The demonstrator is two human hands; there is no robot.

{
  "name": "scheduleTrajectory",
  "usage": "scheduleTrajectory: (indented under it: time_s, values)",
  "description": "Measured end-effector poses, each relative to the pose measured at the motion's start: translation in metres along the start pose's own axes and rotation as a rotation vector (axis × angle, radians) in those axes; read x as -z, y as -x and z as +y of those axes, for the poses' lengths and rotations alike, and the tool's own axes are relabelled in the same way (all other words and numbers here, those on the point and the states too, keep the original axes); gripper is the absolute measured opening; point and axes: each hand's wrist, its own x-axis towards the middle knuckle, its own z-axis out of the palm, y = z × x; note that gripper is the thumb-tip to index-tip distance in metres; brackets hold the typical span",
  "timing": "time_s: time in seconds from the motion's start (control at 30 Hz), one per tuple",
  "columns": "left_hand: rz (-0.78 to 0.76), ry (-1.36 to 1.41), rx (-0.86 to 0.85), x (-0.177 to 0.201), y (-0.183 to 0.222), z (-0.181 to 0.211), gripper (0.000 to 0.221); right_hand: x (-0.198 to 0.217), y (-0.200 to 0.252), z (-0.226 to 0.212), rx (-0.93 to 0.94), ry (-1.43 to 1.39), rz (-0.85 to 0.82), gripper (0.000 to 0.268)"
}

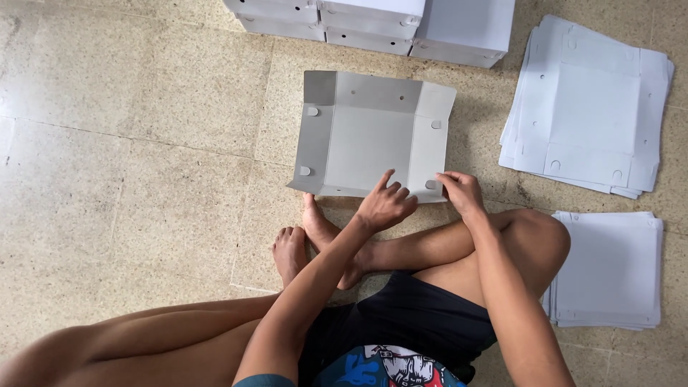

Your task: Manually folding and assembling white cardboard boxes from flat templates while sitting on the floor.

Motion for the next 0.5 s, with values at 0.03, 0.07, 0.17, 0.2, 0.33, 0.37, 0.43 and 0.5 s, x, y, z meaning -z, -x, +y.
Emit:
scheduleTrajectory:
  time_s: [0.03,0.07,0.17,0.2,0.33,0.37,0.43,0.5]
  values:
    - [0.033,0.025,0.011,-0.001,0.0,0.002,0.01,0.002,-0.002,0.002,-0.03,-0.028,0.008,0.022]
    - [0.067,0.05,0.021,-0.002,0.0,0.004,0.007,0.005,-0.003,0.004,-0.061,-0.056,0.016,0.018]
    - [0.131,0.025,0.049,0.018,-0.01,0.0,0.005,0.012,0.02,-0.026,-0.157,-0.253,-0.085,0.024]
    - [0.133,0.024,0.048,0.021,-0.011,-0.002,0.005,0.011,0.016,-0.02,-0.155,-0.253,-0.084,0.024]
    - [0.221,0.05,0.084,0.029,-0.011,-0.004,0.005,0.009,0.005,-0.002,-0.163,-0.379,-0.219,0.021]
    - [0.229,0.042,0.105,0.03,-0.012,-0.004,0.005,0.009,0.005,0.001,-0.164,-0.385,-0.233,0.019]
    - [0.203,0.014,0.205,0.028,-0.013,0.0,0.006,0.006,0.002,-0.002,-0.164,-0.301,-0.239,0.015]
    - [0.177,-0.017,0.306,0.03,-0.014,0.003,0.009,0.005,0.009,-0.009,-0.163,-0.217,-0.247,0.014]
